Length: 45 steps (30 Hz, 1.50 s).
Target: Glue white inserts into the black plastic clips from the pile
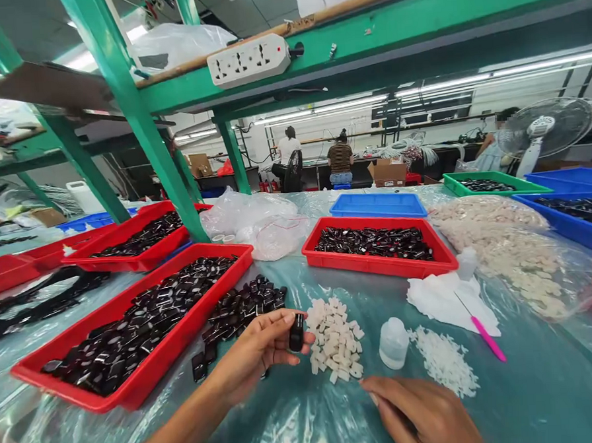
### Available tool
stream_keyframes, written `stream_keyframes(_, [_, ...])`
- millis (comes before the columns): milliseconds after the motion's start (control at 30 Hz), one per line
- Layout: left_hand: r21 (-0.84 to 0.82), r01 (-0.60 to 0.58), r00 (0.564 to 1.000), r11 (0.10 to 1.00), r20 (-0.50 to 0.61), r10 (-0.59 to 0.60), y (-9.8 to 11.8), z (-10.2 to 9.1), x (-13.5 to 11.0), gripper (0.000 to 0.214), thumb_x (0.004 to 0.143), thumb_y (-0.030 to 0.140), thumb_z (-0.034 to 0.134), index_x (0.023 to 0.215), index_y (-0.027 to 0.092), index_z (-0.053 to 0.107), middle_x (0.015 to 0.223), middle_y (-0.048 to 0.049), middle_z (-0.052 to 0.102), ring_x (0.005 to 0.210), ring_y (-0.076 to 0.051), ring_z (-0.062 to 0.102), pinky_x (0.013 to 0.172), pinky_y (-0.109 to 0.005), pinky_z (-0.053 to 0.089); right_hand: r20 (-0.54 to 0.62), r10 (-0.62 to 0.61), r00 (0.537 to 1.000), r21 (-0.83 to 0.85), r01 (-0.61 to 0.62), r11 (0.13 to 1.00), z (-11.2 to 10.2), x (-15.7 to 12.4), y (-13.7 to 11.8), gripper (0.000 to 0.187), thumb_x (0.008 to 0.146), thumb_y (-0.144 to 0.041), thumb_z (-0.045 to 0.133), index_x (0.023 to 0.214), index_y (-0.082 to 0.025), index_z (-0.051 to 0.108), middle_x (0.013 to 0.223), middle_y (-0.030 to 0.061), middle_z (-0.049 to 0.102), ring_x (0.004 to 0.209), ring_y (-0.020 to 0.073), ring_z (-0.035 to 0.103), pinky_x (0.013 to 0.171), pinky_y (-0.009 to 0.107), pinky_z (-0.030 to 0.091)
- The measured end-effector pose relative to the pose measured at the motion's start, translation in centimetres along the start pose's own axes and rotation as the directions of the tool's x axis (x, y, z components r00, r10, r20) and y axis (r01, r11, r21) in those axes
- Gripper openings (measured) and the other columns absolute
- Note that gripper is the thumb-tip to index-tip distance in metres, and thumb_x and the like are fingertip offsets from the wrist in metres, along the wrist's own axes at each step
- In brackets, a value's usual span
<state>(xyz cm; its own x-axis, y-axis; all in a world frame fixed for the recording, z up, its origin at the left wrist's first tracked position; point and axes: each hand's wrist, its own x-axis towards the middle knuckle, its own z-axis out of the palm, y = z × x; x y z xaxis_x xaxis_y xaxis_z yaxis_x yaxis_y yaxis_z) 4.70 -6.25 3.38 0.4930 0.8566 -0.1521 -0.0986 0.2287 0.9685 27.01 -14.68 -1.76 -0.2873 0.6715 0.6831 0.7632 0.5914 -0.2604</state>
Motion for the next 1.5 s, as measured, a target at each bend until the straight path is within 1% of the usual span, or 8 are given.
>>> stream_keyframes(533, [-0.161, 0.166, 0.986, 0.973, 0.021, -0.165, -0.9, 2.2, 1.0, 0.032, 0.067, 0.031, 0.076, 0.087, 0.012, 0.062, 0.072, -0.0066, 0.071, 0.06, -0.012, 0.067, 0.051, -0.018, 0.053, -0.029, 0.044, 0.999, 0.03, -0.043, 0.999, -0.4, -0.3, -0.4, 0.023, 0.082, -0.014, 0.054, 0.1, -0.025, 0.061, 0.075, -0.0015, 0.074, 0.062, 0.0151, 0.07, 0.055, 0.023, 0.055])
stream_keyframes(633, [-0.144, 0.157, 0.988, 0.977, 0.009, -0.157, -1.8, 3.5, 0.9, 0.034, 0.063, 0.031, 0.078, 0.086, 0.011, 0.063, 0.068, -0.0049, 0.07, 0.058, -0.011, 0.064, 0.051, -0.017, 0.053, -0.075, 0.068, 0.995, 0.076, -0.062, 0.995, -0.3, 0.0, -1.0, 0.019, 0.081, -0.015, 0.056, 0.098, -0.022, 0.06, 0.065, -0.0007, 0.069, 0.057, 0.015, 0.067, 0.051, 0.024, 0.053])
stream_keyframes(800, [-0.116, 0.096, 0.995, 0.989, -0.024, -0.099, -3.8, 5.4, 0.9, 0.039, 0.051, 0.035, 0.084, 0.071, 0.013, 0.058, 0.05, 0.0034, 0.06, 0.044, -0.009, 0.058, 0.044, -0.017, 0.05, -0.119, 0.142, 0.983, 0.231, -0.111, 0.967, 0.5, 0.4, -1.9, 0.018, 0.074, -0.015, 0.065, 0.089, -0.022, 0.059, 0.071, -0.0005, 0.067, 0.061, 0.0137, 0.065, 0.056, 0.022, 0.053])
stream_keyframes(900, [-0.098, 0.035, 0.997, 0.995, -0.065, -0.041, -4.3, 5.9, 1.0, 0.04, 0.047, 0.036, 0.085, 0.065, 0.013, 0.058, 0.047, 0.0069, 0.055, 0.037, -0.007, 0.054, 0.039, -0.017, 0.048, -0.09, 0.271, 0.958, 0.354, -0.223, 0.908, 1.3, 0.3, -2.2, 0.015, 0.076, -0.011, 0.061, 0.086, -0.023, 0.059, 0.071, -0.002, 0.067, 0.062, 0.0124, 0.065, 0.059, 0.019, 0.053])
stream_keyframes(1033, [-0.03, 0.01, 1.0, 0.999, -0.016, -0.011, -4.3, 5.8, 0.8, 0.036, 0.058, 0.042, 0.079, 0.063, 0.01, 0.065, 0.053, -0.0006, 0.062, 0.042, -0.007, 0.056, 0.043, -0.015, 0.048, -0.027, 0.452, 0.892, 0.528, -0.371, 0.764, 2.0, 0.1, -2.1, 0.009, 0.078, -0.016, 0.059, 0.084, -0.021, 0.063, 0.072, 0.0002, 0.07, 0.063, 0.0141, 0.067, 0.06, 0.02, 0.054])
stream_keyframes(1233, [-0.204, 0.084, 0.996, 0.975, 0.029, -0.079, -3.7, 5.0, 0.5, 0.039, 0.07, 0.043, 0.071, 0.091, 0.01, 0.072, 0.071, -0.0081, 0.072, 0.06, -0.012, 0.066, 0.059, -0.019, 0.054, 0.041, 0.632, 0.774, 0.712, -0.466, 0.525, 2.5, 0.2, -1.7, 0.007, 0.076, -0.028, 0.064, 0.076, -0.021, 0.066, 0.064, 0.0011, 0.068, 0.06, 0.0161, 0.066, 0.055, 0.022, 0.054])
stream_keyframes(1367, [-0.233, 0.101, 0.993, 0.967, 0.081, -0.084, -3.7, 4.7, 0.4, 0.037, 0.074, 0.041, 0.068, 0.092, 0.008, 0.072, 0.068, -0.01, 0.072, 0.057, -0.012, 0.065, 0.057, -0.018, 0.053, 0.001, 0.664, 0.748, 0.747, -0.442, 0.497, 2.7, 0.2, -2.3, 0.01, 0.072, -0.032, 0.068, 0.074, -0.021, 0.067, 0.064, 0.0002, 0.068, 0.057, 0.0151, 0.064, 0.055, 0.021, 0.053])
stream_keyframes(1500, [-0.294, 0.082, 0.993, 0.952, 0.104, -0.053, -4.1, 4.6, 0.3, 0.033, 0.075, 0.038, 0.068, 0.09, 0.009, 0.072, 0.065, -0.0072, 0.07, 0.054, -0.009, 0.062, 0.056, -0.017, 0.052, -0.028, 0.645, 0.763, 0.734, -0.423, 0.532, 2.4, 0.3, -2.9, 0.013, 0.074, -0.034, 0.067, 0.077, -0.022, 0.069, 0.067, 0.0016, 0.07, 0.06, 0.0158, 0.066, 0.057, 0.021, 0.054])
